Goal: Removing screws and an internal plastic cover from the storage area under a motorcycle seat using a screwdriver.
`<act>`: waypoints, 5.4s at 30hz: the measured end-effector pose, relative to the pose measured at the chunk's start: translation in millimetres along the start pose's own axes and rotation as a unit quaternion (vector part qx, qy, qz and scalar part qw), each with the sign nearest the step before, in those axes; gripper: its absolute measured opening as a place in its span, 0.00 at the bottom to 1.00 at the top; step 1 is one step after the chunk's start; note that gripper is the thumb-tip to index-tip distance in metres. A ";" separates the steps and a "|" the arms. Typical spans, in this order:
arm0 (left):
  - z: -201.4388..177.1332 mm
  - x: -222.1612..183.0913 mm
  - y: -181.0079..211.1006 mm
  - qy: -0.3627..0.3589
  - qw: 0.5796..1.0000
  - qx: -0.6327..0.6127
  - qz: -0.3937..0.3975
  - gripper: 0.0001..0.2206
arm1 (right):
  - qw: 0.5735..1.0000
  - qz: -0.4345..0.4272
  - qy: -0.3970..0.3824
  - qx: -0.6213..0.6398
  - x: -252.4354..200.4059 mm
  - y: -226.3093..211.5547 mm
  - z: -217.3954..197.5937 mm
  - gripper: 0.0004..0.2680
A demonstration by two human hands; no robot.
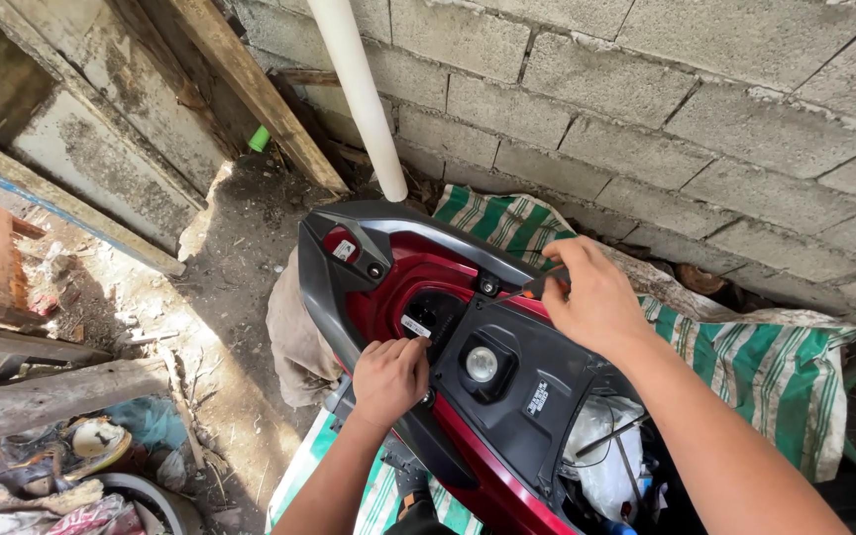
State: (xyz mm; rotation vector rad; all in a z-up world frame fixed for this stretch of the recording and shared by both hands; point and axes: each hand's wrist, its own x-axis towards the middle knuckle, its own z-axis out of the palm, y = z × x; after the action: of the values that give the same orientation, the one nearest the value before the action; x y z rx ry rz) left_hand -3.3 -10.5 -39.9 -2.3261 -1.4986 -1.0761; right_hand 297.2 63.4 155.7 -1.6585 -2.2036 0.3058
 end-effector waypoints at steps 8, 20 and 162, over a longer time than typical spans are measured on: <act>10.1 -7.9 -7.4 -0.007 1.000 -0.003 0.003 0.07 | 1.000 0.009 -0.003 -0.007 -5.1 -13.8 -10.0 0.11; 11.9 -9.4 -7.0 -0.025 1.000 -0.006 -0.005 0.08 | 0.996 0.068 -0.046 -0.043 3.5 -9.0 -14.2 0.16; 190.1 41.3 21.1 -0.205 0.977 -0.009 0.061 0.10 | 0.762 0.326 0.186 0.528 -194.2 207.9 97.4 0.08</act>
State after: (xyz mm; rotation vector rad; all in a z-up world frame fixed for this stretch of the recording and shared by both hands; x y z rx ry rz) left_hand 114.9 103.8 -145.9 -2.7335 -1.4421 -0.6062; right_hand 486.8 -58.7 -43.2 -1.4757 -0.7352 1.0495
